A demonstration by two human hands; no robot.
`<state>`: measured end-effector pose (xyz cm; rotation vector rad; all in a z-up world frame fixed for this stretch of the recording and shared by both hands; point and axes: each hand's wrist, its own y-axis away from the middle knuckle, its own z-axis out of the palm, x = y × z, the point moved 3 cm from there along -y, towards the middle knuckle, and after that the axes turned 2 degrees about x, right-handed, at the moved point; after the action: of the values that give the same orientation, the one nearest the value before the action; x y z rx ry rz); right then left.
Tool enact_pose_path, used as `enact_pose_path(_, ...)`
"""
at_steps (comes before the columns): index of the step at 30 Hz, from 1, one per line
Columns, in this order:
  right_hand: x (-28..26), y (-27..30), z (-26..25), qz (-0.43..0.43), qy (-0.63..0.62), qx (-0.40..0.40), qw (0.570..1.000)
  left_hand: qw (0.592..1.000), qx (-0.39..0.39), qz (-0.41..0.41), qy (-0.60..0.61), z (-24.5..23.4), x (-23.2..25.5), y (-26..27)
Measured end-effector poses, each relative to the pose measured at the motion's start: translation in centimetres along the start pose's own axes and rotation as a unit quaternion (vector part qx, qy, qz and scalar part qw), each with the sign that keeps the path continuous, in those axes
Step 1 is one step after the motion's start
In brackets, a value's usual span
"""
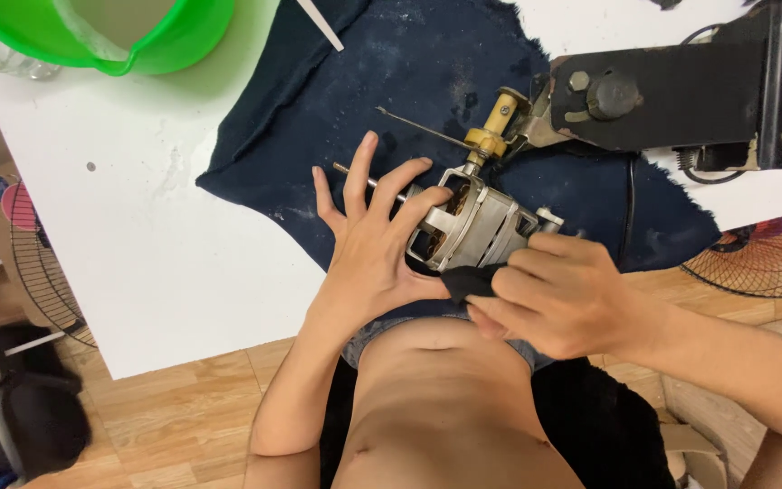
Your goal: Cleaning a motor assembly using a brush and a cloth with cleaning solution
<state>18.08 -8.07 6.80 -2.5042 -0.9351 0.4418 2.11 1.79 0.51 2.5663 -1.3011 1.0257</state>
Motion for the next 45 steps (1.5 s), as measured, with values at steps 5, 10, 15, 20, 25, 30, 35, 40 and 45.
enact_pose_path(5, -0.3, 0.2, -0.2, 0.029, -0.007, 0.002, 1.0, 1.0, 0.001, -0.007, 0.01, 0.2, 0.0, 0.0)
enact_pose_path(10, 0.6, 0.2, -0.6, 0.047, 0.029, 0.009, 0.998, 1.0, 0.005, -0.006, 0.016, 0.1, -0.1, 0.0)
enact_pose_path(15, 0.5, -0.2, -0.3, 0.012, 0.01, 0.035, 0.999, 1.0, 0.009, -0.002, 0.02, 0.2, 0.1, -0.1)
enact_pose_path(20, 0.6, 0.1, -0.3, -0.012, -0.014, 0.04, 0.999, 1.0, 0.004, -0.008, 0.013, 0.0, 0.4, -0.4)
enact_pose_path(25, 0.5, 0.1, -0.5, 0.016, -0.017, 0.015, 1.0, 1.0, 0.001, -0.004, 0.012, 0.1, 0.2, -0.3)
enact_pose_path(30, 0.8, 0.3, -0.6, 0.021, 0.004, 0.029, 0.999, 1.0, 0.0, -0.009, 0.026, 0.3, -0.1, -0.1)
enact_pose_path(35, 0.1, -0.5, -0.5, -0.001, 0.007, 0.013, 1.0, 1.0, -0.015, -0.011, 0.006, 0.2, 0.1, -0.3)
enact_pose_path(40, 0.5, 0.4, -0.4, 0.013, -0.012, 0.037, 0.999, 1.0, 0.002, -0.004, 0.03, 0.2, 0.2, -0.2)
enact_pose_path(45, 0.9, 0.0, -0.7, 0.012, 0.019, 0.044, 0.999, 1.0, -0.005, -0.007, 0.026, 0.3, -0.1, -0.1)
